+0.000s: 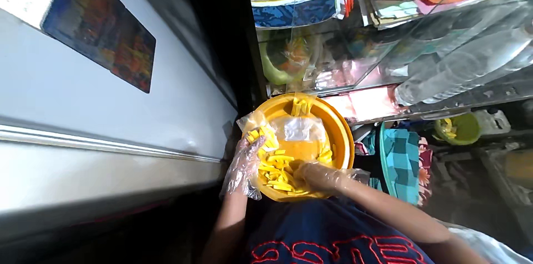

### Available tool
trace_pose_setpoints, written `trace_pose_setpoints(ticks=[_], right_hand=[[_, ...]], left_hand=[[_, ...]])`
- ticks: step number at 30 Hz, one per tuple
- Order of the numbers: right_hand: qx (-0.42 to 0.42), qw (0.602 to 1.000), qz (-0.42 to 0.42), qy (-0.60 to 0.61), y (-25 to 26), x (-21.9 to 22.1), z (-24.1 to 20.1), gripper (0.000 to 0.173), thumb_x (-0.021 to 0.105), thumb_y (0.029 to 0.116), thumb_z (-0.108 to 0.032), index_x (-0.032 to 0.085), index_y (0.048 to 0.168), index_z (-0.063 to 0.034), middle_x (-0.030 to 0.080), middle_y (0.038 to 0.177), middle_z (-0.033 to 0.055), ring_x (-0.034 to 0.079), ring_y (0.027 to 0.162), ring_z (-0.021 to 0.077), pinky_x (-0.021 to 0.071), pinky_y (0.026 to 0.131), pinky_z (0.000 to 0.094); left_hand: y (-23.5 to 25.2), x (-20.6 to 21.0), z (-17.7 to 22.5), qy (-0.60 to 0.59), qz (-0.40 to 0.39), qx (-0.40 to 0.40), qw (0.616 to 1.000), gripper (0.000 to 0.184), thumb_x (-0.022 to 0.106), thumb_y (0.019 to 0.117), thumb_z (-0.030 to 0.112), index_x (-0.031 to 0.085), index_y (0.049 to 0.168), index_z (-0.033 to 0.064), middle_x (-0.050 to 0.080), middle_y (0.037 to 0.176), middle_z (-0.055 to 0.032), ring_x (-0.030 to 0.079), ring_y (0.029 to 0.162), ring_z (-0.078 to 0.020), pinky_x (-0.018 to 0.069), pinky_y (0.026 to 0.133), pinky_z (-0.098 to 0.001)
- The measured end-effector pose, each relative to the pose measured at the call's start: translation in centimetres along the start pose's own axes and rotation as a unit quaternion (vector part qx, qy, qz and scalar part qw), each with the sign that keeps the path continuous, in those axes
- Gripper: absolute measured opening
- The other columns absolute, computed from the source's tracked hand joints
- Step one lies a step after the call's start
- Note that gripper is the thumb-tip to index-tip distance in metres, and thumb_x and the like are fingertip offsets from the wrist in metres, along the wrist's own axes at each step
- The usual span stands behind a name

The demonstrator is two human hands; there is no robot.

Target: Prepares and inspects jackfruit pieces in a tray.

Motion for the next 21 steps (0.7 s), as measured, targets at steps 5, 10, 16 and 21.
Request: trace_pose_setpoints(ticks=[5, 10, 16, 21], right_hand=[[0.051, 0.991, 0.124, -0.023, -0.4, -7.4, 0.7, 0.033, 0.053, 0.1054, -0.028, 0.069, 0.123, -0.0044, 0.066, 0.123, 0.0227, 0.061, 0.119, 0.0419, 0.0475, 0.1, 0.0608], [0.042, 0.949, 0.299, -0.092, 2.6, -10.8, 2.8, 0.025, 0.067, 0.0969, -0.028, 0.072, 0.115, -0.0099, 0.07, 0.112, 0.0171, 0.067, 0.105, 0.039, 0.0548, 0.084, 0.0619], [0.062, 0.937, 0.319, -0.125, 3.8, -11.0, 2.2, 0.027, 0.068, 0.0952, -0.035, 0.072, 0.111, -0.0131, 0.069, 0.107, 0.0142, 0.069, 0.098, 0.0376, 0.0556, 0.069, 0.0617], [-0.031, 0.934, 0.304, 0.186, 1.6, -11.2, 1.7, 0.031, 0.048, 0.1088, -0.029, 0.068, 0.121, -0.0092, 0.071, 0.104, 0.0133, 0.069, 0.091, 0.027, 0.0555, 0.08, 0.0524]], left_hand=[[1.2, -0.2, 0.0, -0.025, 0.032, -0.001, 0.999, 0.034, 0.048, 0.1079, 0.02, 0.052, 0.139, 0.0066, 0.067, 0.119, -0.0057, 0.066, 0.102, -0.0112, 0.0568, 0.09, -0.0323], [1.9, -0.1, -1.7, -0.066, 0.028, -0.012, 0.997, 0.041, 0.042, 0.1103, 0.03, 0.047, 0.146, 0.0107, 0.062, 0.132, -0.0096, 0.065, 0.115, -0.0204, 0.0579, 0.094, -0.043], [1.5, 0.4, -1.2, 0.003, 0.004, -0.007, 1.0, 0.043, 0.061, 0.1013, 0.014, 0.049, 0.143, 0.0094, 0.065, 0.126, -0.0063, 0.065, 0.109, -0.0121, 0.0562, 0.094, -0.0333], [0.0, 0.3, -0.1, 0.109, 0.008, -0.012, 0.994, 0.036, 0.061, 0.1027, 0.026, 0.059, 0.137, 0.0134, 0.068, 0.124, -0.0041, 0.065, 0.11, -0.0113, 0.0547, 0.097, -0.0334]])
Point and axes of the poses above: each hand's wrist, its own y-axis towards the middle knuckle, its own x-axis out of the palm, z = x × y, the point moved 7 cm from there along y, towards the middle knuckle
